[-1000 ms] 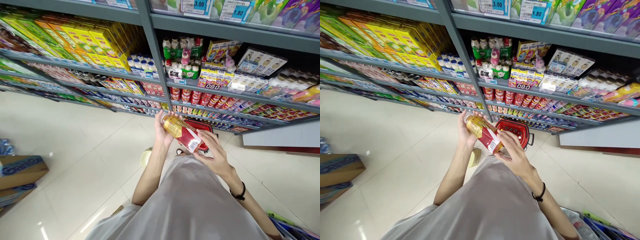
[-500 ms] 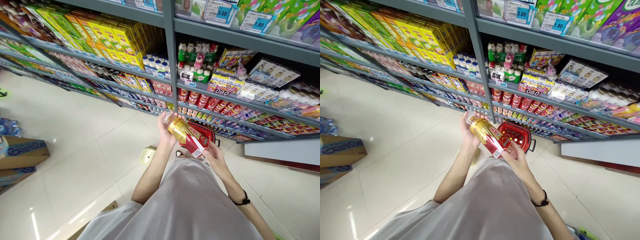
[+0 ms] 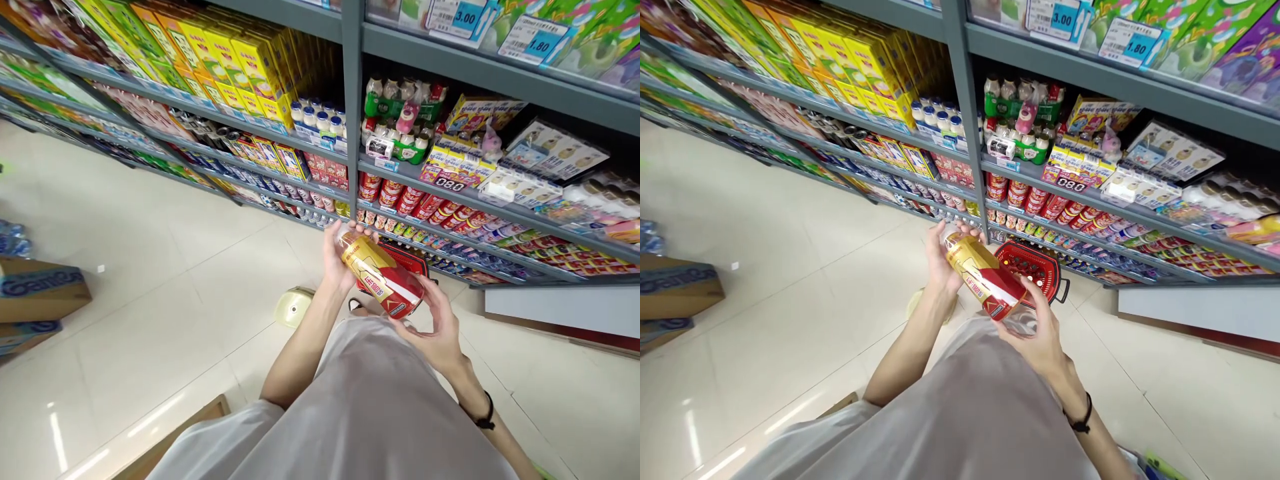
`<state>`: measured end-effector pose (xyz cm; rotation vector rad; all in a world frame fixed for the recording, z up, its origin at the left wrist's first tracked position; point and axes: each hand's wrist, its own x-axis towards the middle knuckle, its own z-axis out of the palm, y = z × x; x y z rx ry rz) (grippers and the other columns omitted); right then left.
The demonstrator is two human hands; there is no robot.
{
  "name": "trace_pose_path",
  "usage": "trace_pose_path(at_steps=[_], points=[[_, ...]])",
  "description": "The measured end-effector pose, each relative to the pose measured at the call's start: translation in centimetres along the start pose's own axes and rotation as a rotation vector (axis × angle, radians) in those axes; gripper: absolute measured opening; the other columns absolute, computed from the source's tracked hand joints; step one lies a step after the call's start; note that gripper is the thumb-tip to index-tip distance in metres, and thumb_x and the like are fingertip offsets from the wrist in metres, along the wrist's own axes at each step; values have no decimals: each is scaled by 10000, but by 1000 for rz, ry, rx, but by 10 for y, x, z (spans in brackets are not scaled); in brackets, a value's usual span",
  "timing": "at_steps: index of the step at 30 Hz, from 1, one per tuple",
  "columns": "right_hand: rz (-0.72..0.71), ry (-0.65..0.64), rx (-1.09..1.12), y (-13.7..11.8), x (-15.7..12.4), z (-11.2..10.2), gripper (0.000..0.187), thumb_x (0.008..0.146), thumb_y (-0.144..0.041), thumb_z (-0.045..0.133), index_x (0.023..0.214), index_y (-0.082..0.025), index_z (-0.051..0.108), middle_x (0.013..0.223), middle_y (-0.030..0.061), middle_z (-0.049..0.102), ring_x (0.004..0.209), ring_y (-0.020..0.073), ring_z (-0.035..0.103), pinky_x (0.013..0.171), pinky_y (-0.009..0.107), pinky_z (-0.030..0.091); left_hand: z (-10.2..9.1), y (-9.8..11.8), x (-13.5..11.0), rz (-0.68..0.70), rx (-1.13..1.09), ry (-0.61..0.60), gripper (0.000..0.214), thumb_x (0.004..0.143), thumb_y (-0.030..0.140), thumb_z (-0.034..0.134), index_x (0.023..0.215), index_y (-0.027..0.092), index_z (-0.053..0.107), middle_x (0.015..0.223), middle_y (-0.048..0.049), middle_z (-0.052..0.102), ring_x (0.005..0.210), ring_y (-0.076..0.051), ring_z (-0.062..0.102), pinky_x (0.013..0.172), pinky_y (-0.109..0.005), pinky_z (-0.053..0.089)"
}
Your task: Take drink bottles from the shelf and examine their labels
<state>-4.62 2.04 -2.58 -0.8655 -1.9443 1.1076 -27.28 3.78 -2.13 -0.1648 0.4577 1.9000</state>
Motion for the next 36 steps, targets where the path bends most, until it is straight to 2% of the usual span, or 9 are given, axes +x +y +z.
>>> trace_pose_path(at_steps=[4,7,12,17,22,27,31,33,36], points=[[-241,-74,-204,3,-3,-7,947,849,-141,841,1636,-350,357,1552,123,564,1409,320,591,1141,550,569,-4,-4,2,-27,-8,-1,236,930,426,637,847,205,635,769,9,651,755,-132,671,981,-291,559],[-382,-144,-385,4,-6,-15,964,890,-89,798,1659,-372,289,1616,129,495,1435,323,569,1102,563,594,-7,-10,4,-54,21,44,271,951,447,583,835,209,640,769,-4,661,739,-137,674,970,-282,565],[-462,-167,-534,10,-14,-24,1013,891,-77,805,1685,-317,224,1647,167,441,1464,338,536,1099,564,594,-9,-20,4,-80,-24,2,299,974,439,559,825,195,646,757,-5,655,738,-131,675,1006,-295,568],[-288,-12,-275,17,-22,-19,975,815,-158,876,1624,-321,358,1509,156,589,1358,334,628,1109,558,585,-7,-29,-5,-60,28,-11,198,933,384,640,884,195,670,833,-12,696,793,-146,702,1038,-318,564],[75,164,127,8,-30,-19,877,752,-289,920,1514,-256,487,1429,166,618,1260,298,675,1056,447,614,0,-46,-16,-6,122,-105,178,890,381,703,930,208,695,906,-20,723,869,-182,721,1084,-368,552],[396,157,594,4,-40,-50,771,787,-439,902,1440,-272,525,1344,134,698,1173,282,717,964,413,639,17,-79,-28,-35,126,-203,293,809,426,825,939,205,681,895,11,689,844,-153,706,1111,-386,547],[644,45,925,-1,-51,-85,559,902,-568,752,1332,-228,638,1147,117,774,800,234,751,676,342,632,32,-114,-40,-61,146,-244,371,732,417,897,949,197,691,891,17,678,847,-144,695,1034,-353,583],[713,-49,1020,-3,-60,-103,573,954,-670,614,1227,-174,705,996,133,789,663,216,717,589,318,594,39,-133,-47,-70,169,-264,364,725,402,903,939,191,698,880,11,673,835,-143,687,967,-327,602],[743,-82,1025,2,-79,-127,655,974,-736,510,1129,-141,735,991,163,787,709,240,737,634,343,617,48,-163,-58,-80,191,-265,317,737,379,885,908,190,698,855,9,656,803,-138,672,854,-292,611]])
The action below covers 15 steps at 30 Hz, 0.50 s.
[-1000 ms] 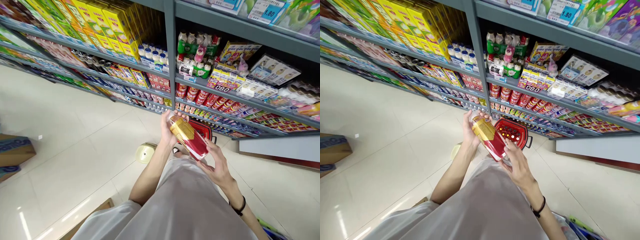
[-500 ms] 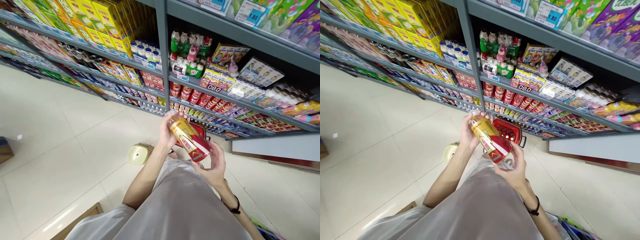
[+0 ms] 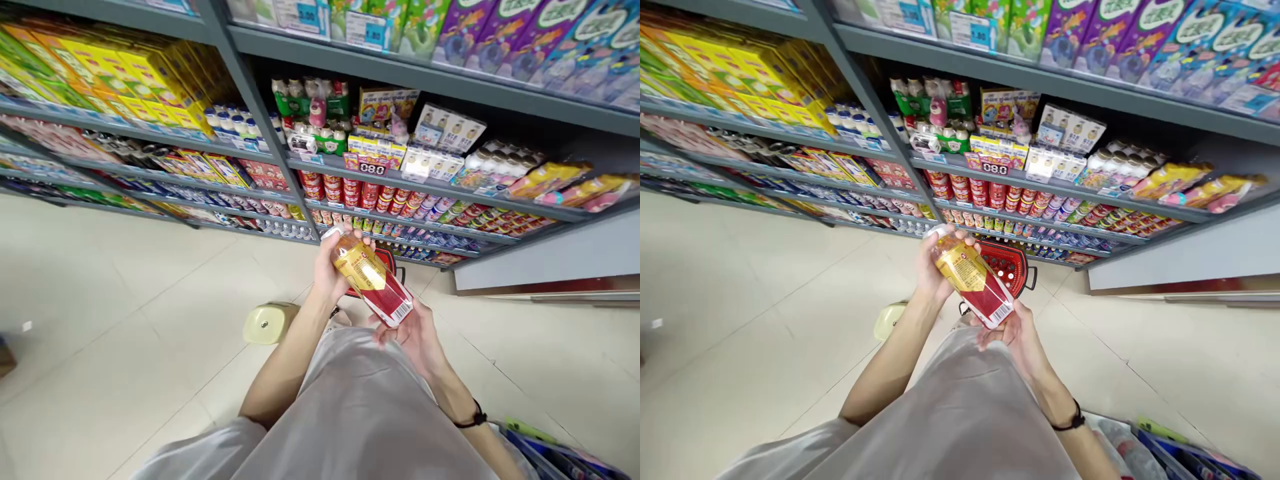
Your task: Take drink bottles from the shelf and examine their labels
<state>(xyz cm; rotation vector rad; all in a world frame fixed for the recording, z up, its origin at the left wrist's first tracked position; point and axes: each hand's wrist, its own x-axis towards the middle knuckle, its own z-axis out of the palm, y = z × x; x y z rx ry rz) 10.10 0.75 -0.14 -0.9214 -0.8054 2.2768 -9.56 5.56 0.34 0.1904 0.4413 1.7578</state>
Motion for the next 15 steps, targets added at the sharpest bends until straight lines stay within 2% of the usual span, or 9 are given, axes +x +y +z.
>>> trace_pose_path(at_steps=[1,3,4,5,7,8,11,13,15], points=[[-40,37,-25,1,-7,-9,646,975,-731,520,1150,-145,727,1055,166,783,774,252,752,682,360,635,6,-10,-2,-6,5,11,302,743,374,876,899,188,697,848,9,652,790,-135,668,823,-285,609],[-197,135,-139,4,-21,-29,594,949,-645,656,1324,-184,654,1295,160,722,1003,274,754,838,397,654,18,-30,-8,-26,37,50,289,747,366,865,892,181,697,843,6,654,774,-137,669,787,-285,607],[-288,179,-232,6,-28,-39,653,907,-561,760,1433,-217,578,1432,150,647,1141,281,720,940,415,639,24,-41,-11,-37,64,77,291,746,361,865,895,177,697,849,5,659,778,-142,678,784,-292,608],[-372,214,-338,7,-35,-48,789,854,-461,848,1523,-251,487,1539,138,560,1266,285,664,1046,432,600,30,-50,-14,-49,95,107,294,745,355,867,900,174,695,859,4,667,789,-149,688,790,-300,610],[-484,253,-516,9,-49,-66,987,781,-300,921,1598,-282,369,1626,124,459,1410,279,562,1188,439,501,41,-69,-20,-63,149,157,294,749,342,869,906,171,688,875,3,680,813,-162,707,803,-315,613],[-506,263,-564,9,-55,-73,965,781,-270,918,1586,-272,385,1614,125,474,1418,273,555,1204,427,485,46,-78,-23,-68,166,170,292,753,339,869,904,171,684,880,3,684,817,-165,711,806,-318,613],[-524,285,-553,4,-73,-92,771,806,-255,898,1474,-246,512,1500,117,599,1321,250,637,1125,367,547,59,-102,-34,-85,206,165,287,768,343,862,912,171,683,892,-5,696,825,-171,715,817,-323,611],[-519,282,-453,0,-84,-103,740,787,-262,919,1429,-242,551,1465,115,632,1280,246,666,1077,345,574,65,-115,-41,-84,227,145,283,780,345,853,933,175,687,915,-11,702,851,-179,718,834,-328,610],[-492,248,-285,-3,-95,-112,714,793,-318,921,1407,-244,563,1436,124,653,1189,257,719,956,346,633,69,-128,-49,-80,234,122,276,789,337,845,951,181,686,931,-10,700,873,-181,717,850,-327,608]])
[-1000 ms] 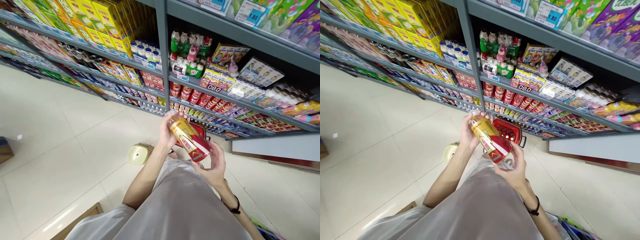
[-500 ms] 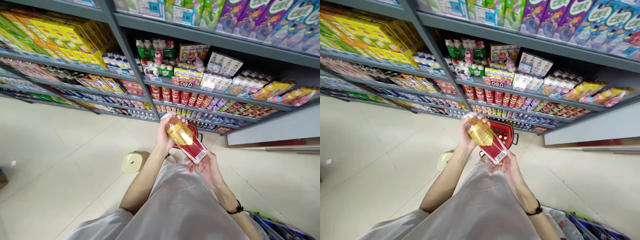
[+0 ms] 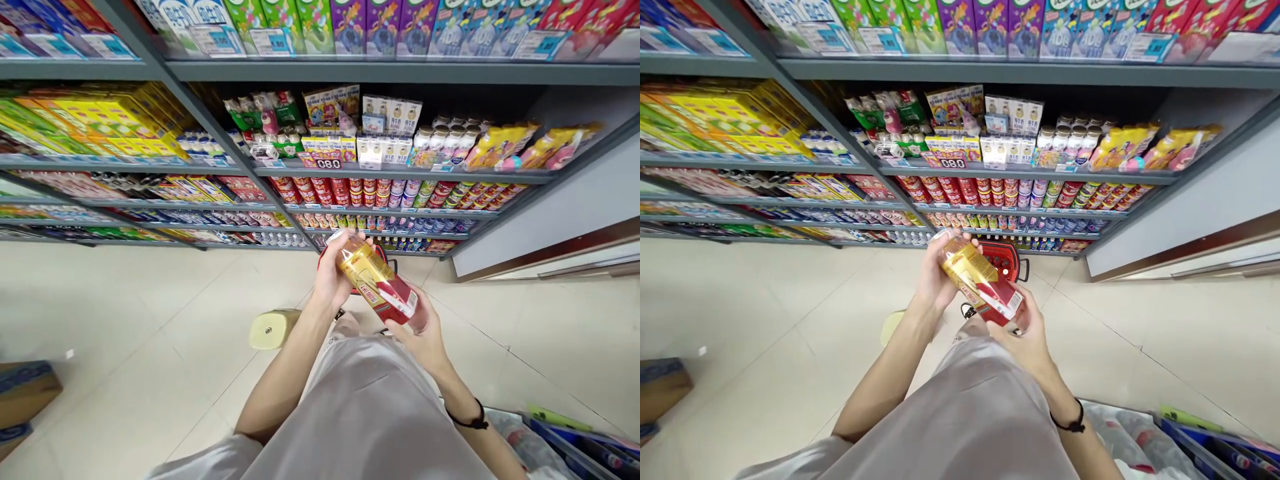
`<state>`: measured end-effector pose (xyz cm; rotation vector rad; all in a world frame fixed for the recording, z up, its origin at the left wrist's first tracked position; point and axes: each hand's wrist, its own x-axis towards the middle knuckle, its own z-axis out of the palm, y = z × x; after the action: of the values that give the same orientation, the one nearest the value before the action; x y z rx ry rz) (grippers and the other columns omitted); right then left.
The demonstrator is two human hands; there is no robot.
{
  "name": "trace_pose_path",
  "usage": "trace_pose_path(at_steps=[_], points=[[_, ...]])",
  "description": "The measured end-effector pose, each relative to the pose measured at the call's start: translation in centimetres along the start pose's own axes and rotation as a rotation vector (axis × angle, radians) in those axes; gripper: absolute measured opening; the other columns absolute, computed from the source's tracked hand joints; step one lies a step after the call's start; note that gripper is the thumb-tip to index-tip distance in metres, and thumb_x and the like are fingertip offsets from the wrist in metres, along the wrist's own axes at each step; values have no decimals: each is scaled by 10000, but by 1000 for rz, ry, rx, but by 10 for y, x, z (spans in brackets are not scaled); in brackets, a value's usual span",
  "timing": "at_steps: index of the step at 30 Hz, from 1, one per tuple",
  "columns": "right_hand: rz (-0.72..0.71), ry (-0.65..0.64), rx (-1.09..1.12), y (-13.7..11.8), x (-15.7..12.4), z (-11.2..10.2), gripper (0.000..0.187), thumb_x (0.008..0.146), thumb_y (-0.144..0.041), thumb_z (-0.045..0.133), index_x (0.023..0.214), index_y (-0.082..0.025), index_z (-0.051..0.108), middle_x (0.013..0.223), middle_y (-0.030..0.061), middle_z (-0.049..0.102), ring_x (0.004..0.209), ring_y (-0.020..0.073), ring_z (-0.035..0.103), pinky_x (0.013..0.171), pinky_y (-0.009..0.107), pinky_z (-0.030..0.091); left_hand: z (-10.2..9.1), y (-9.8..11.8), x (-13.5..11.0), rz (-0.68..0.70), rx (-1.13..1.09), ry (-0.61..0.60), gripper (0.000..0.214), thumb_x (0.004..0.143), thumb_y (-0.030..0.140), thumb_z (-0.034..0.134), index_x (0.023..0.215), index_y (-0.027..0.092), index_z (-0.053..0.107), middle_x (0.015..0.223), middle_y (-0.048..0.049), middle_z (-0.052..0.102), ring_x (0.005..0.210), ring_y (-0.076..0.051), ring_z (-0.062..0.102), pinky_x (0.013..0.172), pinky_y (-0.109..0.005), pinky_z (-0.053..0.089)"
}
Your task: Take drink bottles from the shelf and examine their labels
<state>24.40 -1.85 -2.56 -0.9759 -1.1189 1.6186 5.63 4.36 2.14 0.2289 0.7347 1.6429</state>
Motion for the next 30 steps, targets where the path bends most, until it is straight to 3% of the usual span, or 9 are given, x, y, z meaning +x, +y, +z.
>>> trace_pose_path(at_steps=[4,7,10,12,15,18,21,25,30], points=[[209,-143,300,-6,-14,-23,575,865,-526,836,1287,-197,627,1119,141,787,733,243,785,590,313,632,9,-20,-14,-8,5,-73,290,781,348,847,952,193,671,930,0,679,875,-176,707,866,-329,605],[380,-260,437,-9,-24,-34,646,905,-716,689,1196,-139,703,914,142,801,589,220,746,507,274,582,15,-30,-23,-20,13,-109,305,761,370,849,926,203,655,902,6,663,848,-170,694,845,-325,597],[479,-317,519,-9,-33,-40,754,931,-814,536,1149,-124,744,849,143,791,579,211,731,471,248,548,23,-37,-27,-23,29,-112,278,752,358,836,885,201,649,867,10,650,813,-162,684,814,-312,591],[433,-280,519,-7,-37,-42,713,940,-790,552,1177,-143,737,932,146,797,673,218,745,522,265,579,30,-41,-28,-35,24,-108,253,757,343,826,861,191,652,844,13,642,788,-153,678,794,-301,589],[228,-144,423,-2,-41,-46,557,895,-604,772,1275,-207,679,1159,122,769,791,201,730,629,300,630,39,-47,-27,-38,7,-82,235,763,322,826,846,176,661,825,17,640,768,-146,677,775,-295,591],[62,10,253,2,-42,-52,661,794,-346,927,1360,-261,598,1334,98,695,876,172,726,714,277,637,43,-54,-28,-37,32,-33,241,762,312,838,839,171,659,840,15,651,778,-158,690,753,-300,590],[56,34,208,1,-42,-58,612,784,-356,932,1283,-222,604,1191,100,738,814,179,747,673,269,629,44,-58,-31,-38,58,-20,256,770,325,851,872,169,675,876,7,668,818,-173,703,772,-311,593],[194,-131,296,-5,-41,-64,584,858,-607,808,1185,-152,646,880,97,773,599,189,728,519,251,566,43,-56,-34,-12,62,-59,296,719,316,895,871,175,683,882,8,663,850,-168,693,837,-308,591],[530,-296,409,-8,-37,-68,892,817,-937,519,1000,-95,746,720,148,766,423,172,644,352,197,393,43,-48,-34,35,93,-152,306,715,317,906,824,181,654,831,16,625,811,-144,662,862,-297,583]])
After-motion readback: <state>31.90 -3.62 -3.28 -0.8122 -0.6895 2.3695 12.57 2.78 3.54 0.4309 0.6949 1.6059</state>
